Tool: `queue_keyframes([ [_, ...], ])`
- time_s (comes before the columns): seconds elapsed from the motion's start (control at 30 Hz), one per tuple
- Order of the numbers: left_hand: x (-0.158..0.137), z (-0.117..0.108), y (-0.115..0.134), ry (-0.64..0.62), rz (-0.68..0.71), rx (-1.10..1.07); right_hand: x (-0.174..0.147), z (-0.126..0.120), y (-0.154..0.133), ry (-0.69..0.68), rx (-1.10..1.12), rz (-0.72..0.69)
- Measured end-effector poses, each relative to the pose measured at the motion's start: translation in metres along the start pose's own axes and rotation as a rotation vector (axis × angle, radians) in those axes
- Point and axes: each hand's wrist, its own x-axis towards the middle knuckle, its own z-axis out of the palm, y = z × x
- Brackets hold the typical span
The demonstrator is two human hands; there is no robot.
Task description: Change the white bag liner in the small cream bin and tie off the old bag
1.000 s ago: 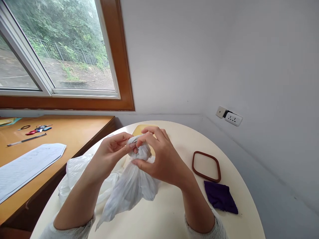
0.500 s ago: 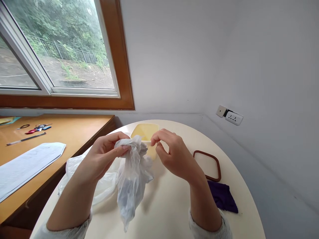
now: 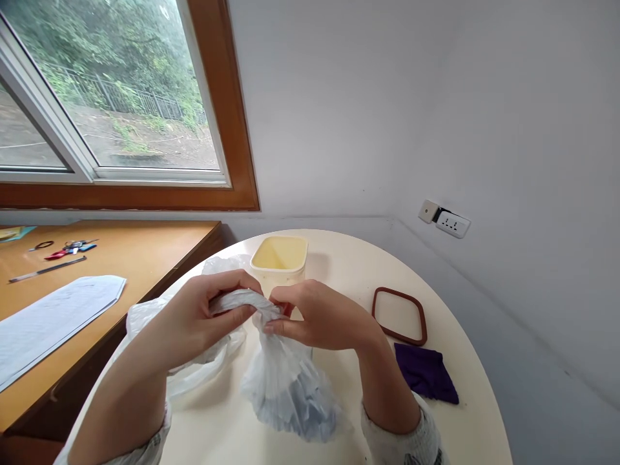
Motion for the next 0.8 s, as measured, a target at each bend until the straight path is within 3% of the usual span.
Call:
queue_keyframes([
  [0.17, -0.007, -0.023, -0.009, 0.093, -0.039, 0.042, -0.005, -0.009, 0.004, -0.048, 0.018, 0.108],
  [0.3, -0.011, -0.035, -0.013, 0.048, -0.047, -0.253, -0.006, -0.011, 0.006, -0.045, 0.059, 0.168],
  [0.47, -0.002, -0.035, -0.019, 0.007, 0.038, -0.648, -0.006, -0.011, 0.005, -0.057, 0.165, 0.162],
  [0.57, 0.005, -0.034, -0.023, -0.02, -0.05, -0.796, -0.006, -0.012, 0.004, -0.039, 0.246, 0.134],
  [0.67, 0.008, -0.031, -0.025, -0.042, -0.131, -0.754, -0.006, -0.013, 0.002, 0.017, 0.346, 0.131],
  [0.8, 0.011, -0.017, -0.023, -0.146, 0.016, -0.531, -0.004, -0.011, -0.001, 0.108, 0.47, 0.167],
])
